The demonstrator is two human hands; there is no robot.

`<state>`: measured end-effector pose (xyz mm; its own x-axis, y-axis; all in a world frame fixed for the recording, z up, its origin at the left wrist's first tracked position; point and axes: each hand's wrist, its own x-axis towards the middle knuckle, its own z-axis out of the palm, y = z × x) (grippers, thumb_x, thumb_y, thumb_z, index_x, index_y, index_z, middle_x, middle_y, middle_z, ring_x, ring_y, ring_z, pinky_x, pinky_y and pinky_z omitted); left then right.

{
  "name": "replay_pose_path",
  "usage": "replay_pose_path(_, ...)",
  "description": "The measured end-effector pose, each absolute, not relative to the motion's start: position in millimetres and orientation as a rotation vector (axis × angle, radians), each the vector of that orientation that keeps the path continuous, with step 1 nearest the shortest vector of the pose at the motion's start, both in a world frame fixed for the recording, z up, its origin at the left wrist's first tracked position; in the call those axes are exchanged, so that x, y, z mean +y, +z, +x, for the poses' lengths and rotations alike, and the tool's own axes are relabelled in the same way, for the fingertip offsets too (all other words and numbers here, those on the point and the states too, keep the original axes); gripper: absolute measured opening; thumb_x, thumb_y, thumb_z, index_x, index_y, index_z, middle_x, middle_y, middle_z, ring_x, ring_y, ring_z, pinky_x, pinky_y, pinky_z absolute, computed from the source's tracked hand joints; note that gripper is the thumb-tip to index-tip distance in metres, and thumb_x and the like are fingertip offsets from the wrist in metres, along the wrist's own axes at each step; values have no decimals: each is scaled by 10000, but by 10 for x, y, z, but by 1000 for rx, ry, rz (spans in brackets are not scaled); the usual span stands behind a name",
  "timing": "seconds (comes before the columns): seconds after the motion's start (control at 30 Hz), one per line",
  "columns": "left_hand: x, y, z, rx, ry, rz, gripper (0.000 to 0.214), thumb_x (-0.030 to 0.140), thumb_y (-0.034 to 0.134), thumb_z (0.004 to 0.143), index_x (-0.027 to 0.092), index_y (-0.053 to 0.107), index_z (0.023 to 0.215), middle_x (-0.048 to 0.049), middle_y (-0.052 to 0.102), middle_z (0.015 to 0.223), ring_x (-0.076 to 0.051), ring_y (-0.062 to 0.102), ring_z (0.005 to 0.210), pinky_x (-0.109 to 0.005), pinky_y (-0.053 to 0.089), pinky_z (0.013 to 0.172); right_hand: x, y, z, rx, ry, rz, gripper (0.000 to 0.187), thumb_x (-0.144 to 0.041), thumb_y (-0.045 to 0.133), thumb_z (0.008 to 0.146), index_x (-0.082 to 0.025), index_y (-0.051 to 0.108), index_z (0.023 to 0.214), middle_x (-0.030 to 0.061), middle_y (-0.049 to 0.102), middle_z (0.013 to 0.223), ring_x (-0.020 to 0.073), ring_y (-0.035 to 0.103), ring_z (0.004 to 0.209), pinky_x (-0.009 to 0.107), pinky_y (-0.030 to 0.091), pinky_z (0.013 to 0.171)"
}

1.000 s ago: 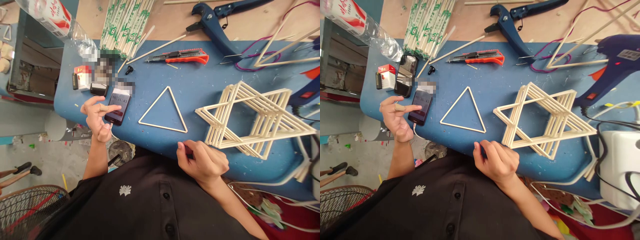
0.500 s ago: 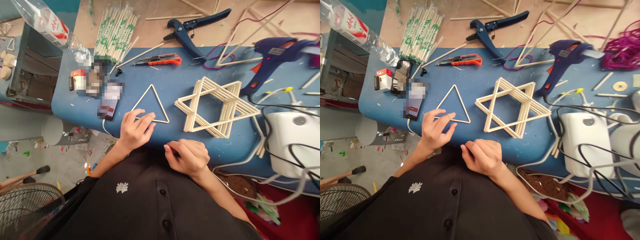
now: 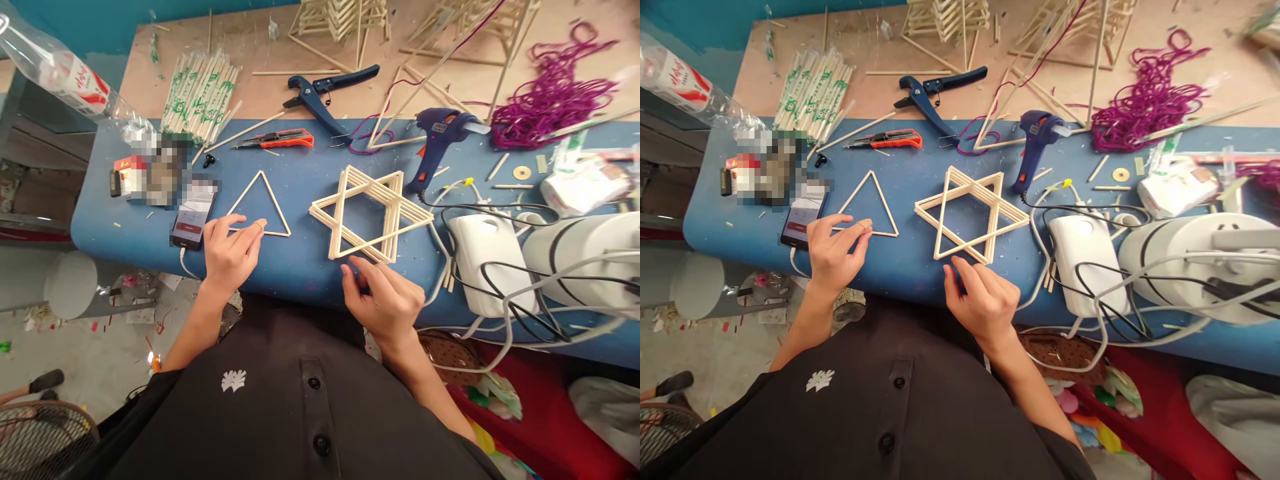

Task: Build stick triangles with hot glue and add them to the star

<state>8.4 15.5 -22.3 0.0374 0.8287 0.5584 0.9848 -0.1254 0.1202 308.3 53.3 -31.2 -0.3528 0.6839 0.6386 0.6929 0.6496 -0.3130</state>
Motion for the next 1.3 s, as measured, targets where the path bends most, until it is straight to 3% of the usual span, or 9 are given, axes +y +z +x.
replay_pose_path(0.27,150,-243,25,-1889,-804,-2016,239,163,713,984,283,839,1148,-63,867,1015,-327,751,1116,-531,470,1014,513,-260,2933,-2167,36,-1049,176,-253,740,1002,-149,792,1135,-45,638,645,85,523,550,275,394,617)
replay_pose_path(0.4,145,-274,55,-1865,-840,-2016,284,140,702,986,294,828,1189,-52,860,960,-325,762,1113,-524,474,1012,555,-258,2919,-2195,44,-1031,217,-266,732,1013,-153,799,1186,-47,649,647,86,540,555,265,394,621)
replay_pose_path(0.67,163,-219,67,-1854,-786,-2111,361,158,695,999,283,786,1325,-57,865,1070,-318,754,1218,-520,476,1115,592,-227,2933,-2282,46,-967,281,-294,725,1025,-153,807,1254,-58,602,644,90,533,560,284,374,586)
replay_pose_path(0.83,233,-186,34,-1705,-724,-2224,334,92,630,1036,259,781,1283,-29,859,948,-243,795,1091,-459,505,1103,587,-249,2941,-2236,80,-929,254,-289,725,1024,-125,799,1204,-49,628,653,94,542,562,285,397,593)
replay_pose_path(1.03,275,-201,67,-1679,-675,-2188,328,91,530,1080,237,787,1221,-45,846,968,-199,788,970,-419,523,1066,574,-298,2962,-2210,115,-881,180,-256,728,1017,-128,777,1133,-40,647,649,97,544,551,289,402,589)
replay_pose_path(1.3,222,-168,123,-1477,-835,-2151,327,-6,619,990,230,720,1193,-19,874,1016,-190,850,971,-391,539,1067,571,-309,2926,-2144,186,-790,54,-193,729,994,-187,743,1046,-63,616,613,81,517,514,273,397,565)
